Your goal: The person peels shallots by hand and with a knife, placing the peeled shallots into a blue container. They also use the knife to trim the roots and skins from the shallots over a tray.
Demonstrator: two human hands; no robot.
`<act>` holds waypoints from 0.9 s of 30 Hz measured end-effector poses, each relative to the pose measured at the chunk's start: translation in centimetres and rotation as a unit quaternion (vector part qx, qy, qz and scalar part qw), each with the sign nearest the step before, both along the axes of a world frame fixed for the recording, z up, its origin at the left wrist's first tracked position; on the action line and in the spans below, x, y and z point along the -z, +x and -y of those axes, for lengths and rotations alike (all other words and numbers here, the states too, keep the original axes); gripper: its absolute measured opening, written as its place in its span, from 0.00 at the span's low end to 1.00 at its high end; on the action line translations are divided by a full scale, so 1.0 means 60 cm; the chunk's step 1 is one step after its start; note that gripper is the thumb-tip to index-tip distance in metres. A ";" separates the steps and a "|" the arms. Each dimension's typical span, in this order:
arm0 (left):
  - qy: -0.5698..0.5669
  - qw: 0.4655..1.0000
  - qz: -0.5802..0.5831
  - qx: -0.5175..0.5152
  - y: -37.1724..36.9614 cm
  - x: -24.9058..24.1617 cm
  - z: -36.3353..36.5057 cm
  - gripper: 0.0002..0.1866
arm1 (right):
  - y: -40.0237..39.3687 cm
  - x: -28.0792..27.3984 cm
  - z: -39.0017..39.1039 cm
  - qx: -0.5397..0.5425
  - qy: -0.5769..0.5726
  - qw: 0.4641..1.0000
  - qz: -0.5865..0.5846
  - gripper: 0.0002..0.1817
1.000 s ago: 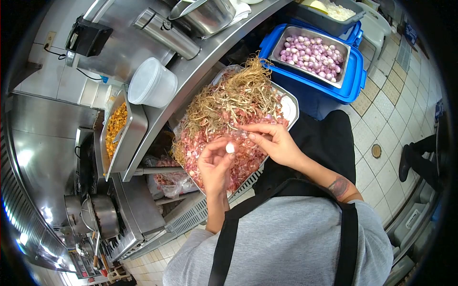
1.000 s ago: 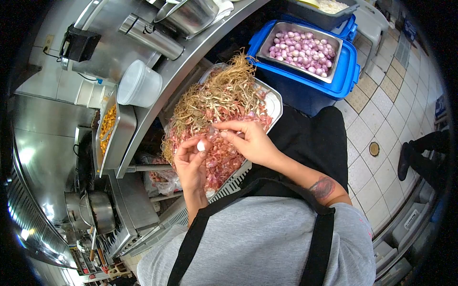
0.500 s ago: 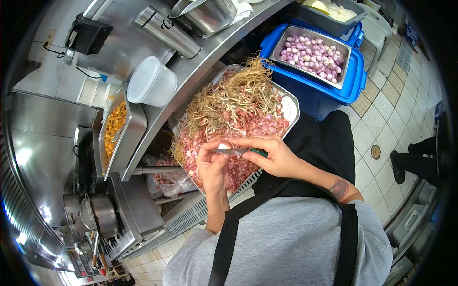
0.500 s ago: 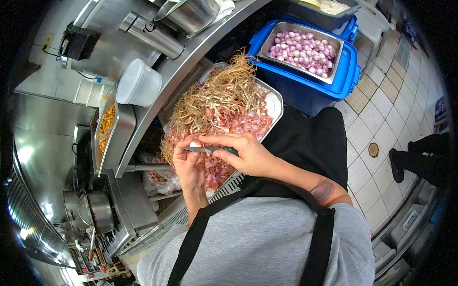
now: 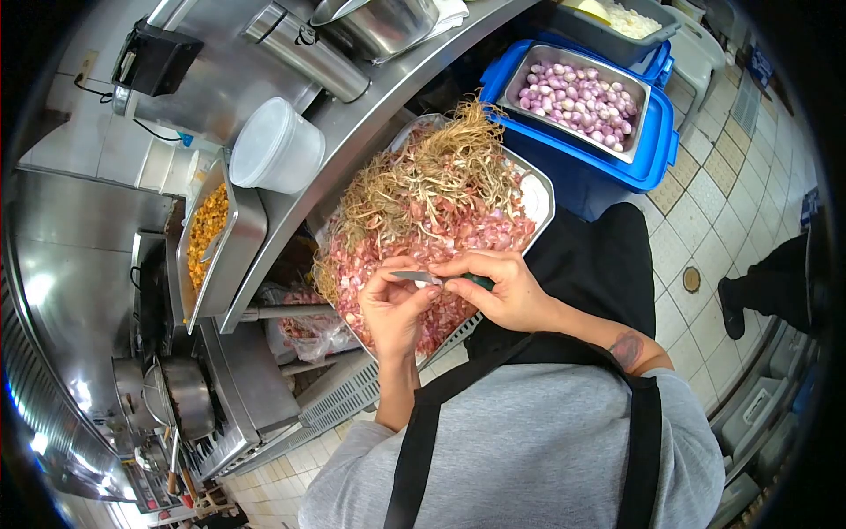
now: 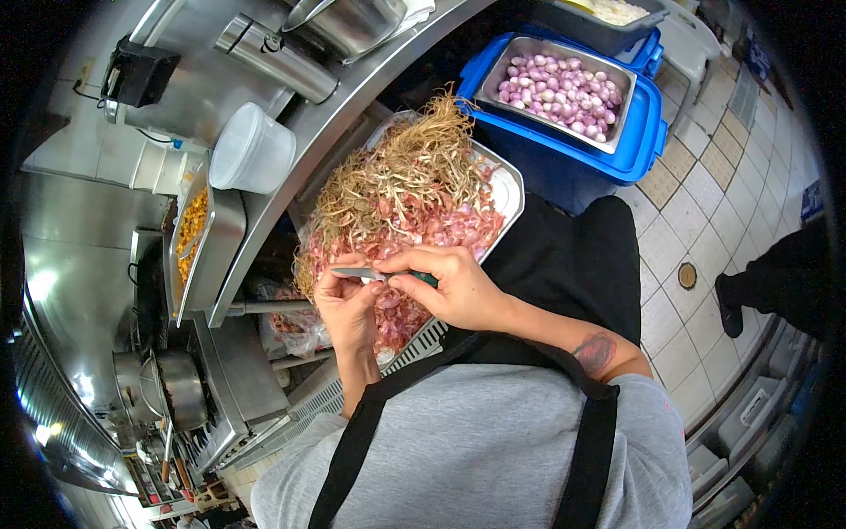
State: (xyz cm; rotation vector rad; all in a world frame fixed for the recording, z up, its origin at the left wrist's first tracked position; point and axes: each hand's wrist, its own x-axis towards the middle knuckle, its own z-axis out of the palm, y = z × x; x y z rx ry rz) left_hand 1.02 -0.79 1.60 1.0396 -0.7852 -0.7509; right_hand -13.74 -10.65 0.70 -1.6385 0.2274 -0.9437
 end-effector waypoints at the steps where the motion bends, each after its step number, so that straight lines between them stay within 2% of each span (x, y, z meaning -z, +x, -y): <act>1: 0.008 1.000 -0.017 -0.006 -0.004 -0.001 0.000 0.17 | 0.003 0.004 -0.001 0.000 0.012 1.000 0.014 0.13; 3: 0.003 0.999 -0.032 -0.004 -0.006 0.001 0.001 0.16 | 0.008 0.011 -0.001 -0.002 0.035 0.998 0.044 0.11; 4: -0.010 1.000 -0.028 0.003 -0.004 0.004 0.002 0.16 | 0.006 0.012 0.002 -0.070 0.139 0.987 0.032 0.11; 6: -0.015 1.000 -0.019 0.016 -0.003 0.004 0.004 0.16 | -0.004 0.013 0.014 -0.203 0.339 0.919 0.006 0.11; 10: 0.007 0.998 -0.023 0.049 -0.004 -0.009 0.004 0.17 | -0.007 0.005 0.031 -0.206 0.422 0.883 0.016 0.10; 11: 0.009 0.998 -0.030 0.061 -0.004 -0.010 0.004 0.17 | -0.004 0.004 0.031 -0.173 0.419 0.891 0.010 0.10; 14: 0.007 0.993 -0.093 0.068 -0.001 -0.006 0.001 0.17 | 0.008 0.016 0.033 -0.054 0.280 0.958 -0.006 0.10; 15: 0.012 0.995 -0.087 0.048 -0.001 -0.006 0.002 0.17 | 0.003 0.016 0.037 -0.050 0.256 0.964 -0.054 0.11; 18: 0.014 0.998 -0.066 0.001 0.000 -0.004 0.003 0.17 | 0.015 0.007 0.019 -0.002 0.112 0.993 0.036 0.12; 19: 0.006 0.998 -0.057 -0.005 0.001 -0.003 0.003 0.17 | -0.005 -0.018 0.019 -0.083 0.178 0.980 -0.042 0.14; 23: 0.013 1.000 -0.003 -0.021 0.007 -0.001 -0.007 0.16 | -0.002 -0.010 0.017 -0.064 0.003 0.998 -0.013 0.16; 27: 0.004 1.000 -0.013 -0.002 0.003 -0.011 -0.009 0.15 | -0.009 -0.017 0.019 -0.080 -0.018 0.997 0.007 0.16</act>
